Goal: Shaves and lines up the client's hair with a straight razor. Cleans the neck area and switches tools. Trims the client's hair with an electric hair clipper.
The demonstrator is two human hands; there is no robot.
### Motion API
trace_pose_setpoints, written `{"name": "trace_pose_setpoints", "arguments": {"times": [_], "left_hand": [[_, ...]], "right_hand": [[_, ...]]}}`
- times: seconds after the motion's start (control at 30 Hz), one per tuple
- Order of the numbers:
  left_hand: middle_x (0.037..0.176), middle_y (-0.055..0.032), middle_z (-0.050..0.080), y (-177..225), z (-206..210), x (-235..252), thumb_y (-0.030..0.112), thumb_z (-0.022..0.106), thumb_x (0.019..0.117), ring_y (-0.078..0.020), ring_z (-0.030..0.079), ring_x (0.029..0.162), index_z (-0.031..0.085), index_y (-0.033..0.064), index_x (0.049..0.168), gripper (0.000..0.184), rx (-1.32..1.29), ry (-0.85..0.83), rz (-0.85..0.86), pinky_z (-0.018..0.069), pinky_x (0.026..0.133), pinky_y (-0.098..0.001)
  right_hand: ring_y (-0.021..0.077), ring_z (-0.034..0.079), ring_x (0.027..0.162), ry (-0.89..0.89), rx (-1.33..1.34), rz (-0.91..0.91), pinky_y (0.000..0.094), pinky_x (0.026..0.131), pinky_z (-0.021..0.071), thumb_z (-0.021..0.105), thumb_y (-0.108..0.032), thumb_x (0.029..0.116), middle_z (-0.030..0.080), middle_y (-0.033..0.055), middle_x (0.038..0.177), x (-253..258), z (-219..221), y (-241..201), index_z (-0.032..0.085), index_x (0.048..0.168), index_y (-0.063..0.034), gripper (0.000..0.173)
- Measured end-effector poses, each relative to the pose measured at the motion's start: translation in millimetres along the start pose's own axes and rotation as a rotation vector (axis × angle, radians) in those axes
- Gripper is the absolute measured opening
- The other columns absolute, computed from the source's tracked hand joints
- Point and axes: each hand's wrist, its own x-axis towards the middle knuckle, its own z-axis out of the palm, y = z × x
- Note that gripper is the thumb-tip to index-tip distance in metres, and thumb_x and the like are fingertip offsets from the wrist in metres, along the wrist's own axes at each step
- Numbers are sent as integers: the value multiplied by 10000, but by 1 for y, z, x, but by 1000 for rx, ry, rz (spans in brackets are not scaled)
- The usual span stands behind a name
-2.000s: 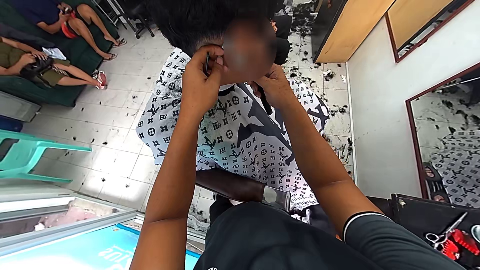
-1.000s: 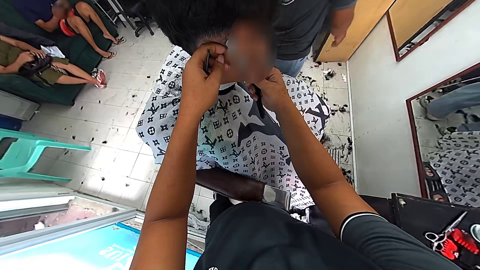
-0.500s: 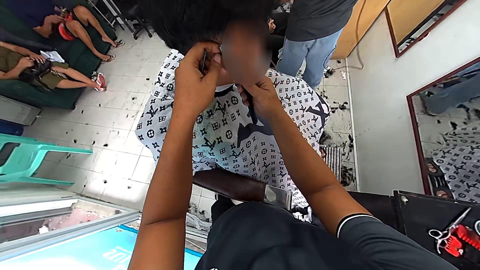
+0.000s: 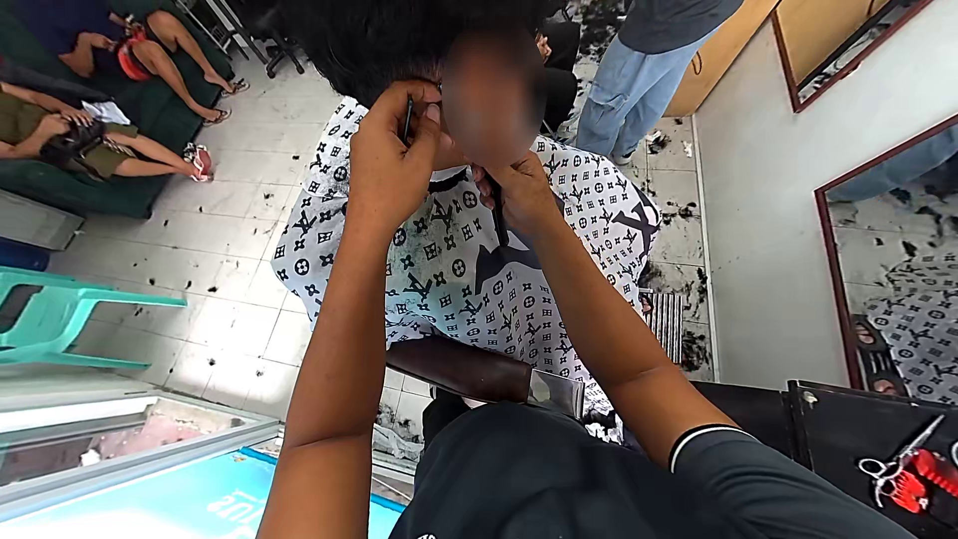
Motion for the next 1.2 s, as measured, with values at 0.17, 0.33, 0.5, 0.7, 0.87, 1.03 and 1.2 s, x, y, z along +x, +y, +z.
{"name": "trace_pose_setpoints", "arguments": {"times": [0.17,0.33,0.5,0.7,0.87,1.03,1.2], "left_hand": [[928,26,709,1,0,0,180,508,1063,-5,643,756,614,60,1241,239,12,3,-2,523,702,-191],[928,23,707,0,-1,0,174,510,1063,-6,641,744,611,57,1260,250,12,2,-3,523,695,-188],[910,34,706,0,0,0,179,515,1063,2,634,740,609,58,1246,240,13,2,-6,515,693,-184],[914,31,706,0,-1,0,177,515,1062,2,635,739,614,59,1255,247,14,4,-5,515,690,-180],[918,27,706,0,-1,1,174,515,1063,0,635,743,614,57,1252,244,13,3,-1,516,697,-184],[931,21,707,0,-2,1,180,512,1062,-1,644,750,608,54,1253,248,12,-2,-6,524,702,-182],[913,30,707,0,-1,1,171,514,1063,1,636,741,613,55,1250,241,6,1,-2,517,694,-182]], "right_hand": [[51,561,581,1,-5,3,200,500,481,475,-158,1080,634,-17,778,1,2,1,652,1054,-36,217],[53,559,585,0,11,-9,201,501,478,473,-159,1080,624,-18,777,1,2,1,649,1054,-38,216],[57,556,582,-2,17,-5,205,501,476,479,-159,1080,622,-13,771,2,4,2,653,1056,-28,219],[54,558,581,1,38,-15,202,496,476,474,-162,1080,622,-17,772,1,4,4,651,1051,-35,220],[52,560,587,-3,60,-13,200,499,480,466,-162,1083,619,-19,775,1,5,4,647,1057,-40,220],[55,562,581,-3,65,-11,203,498,481,470,-161,1081,620,-19,763,1,6,6,647,1052,-41,216],[53,557,578,5,74,-3,200,493,479,461,-161,1082,615,-19,770,2,7,5,644,1053,-39,222]]}}
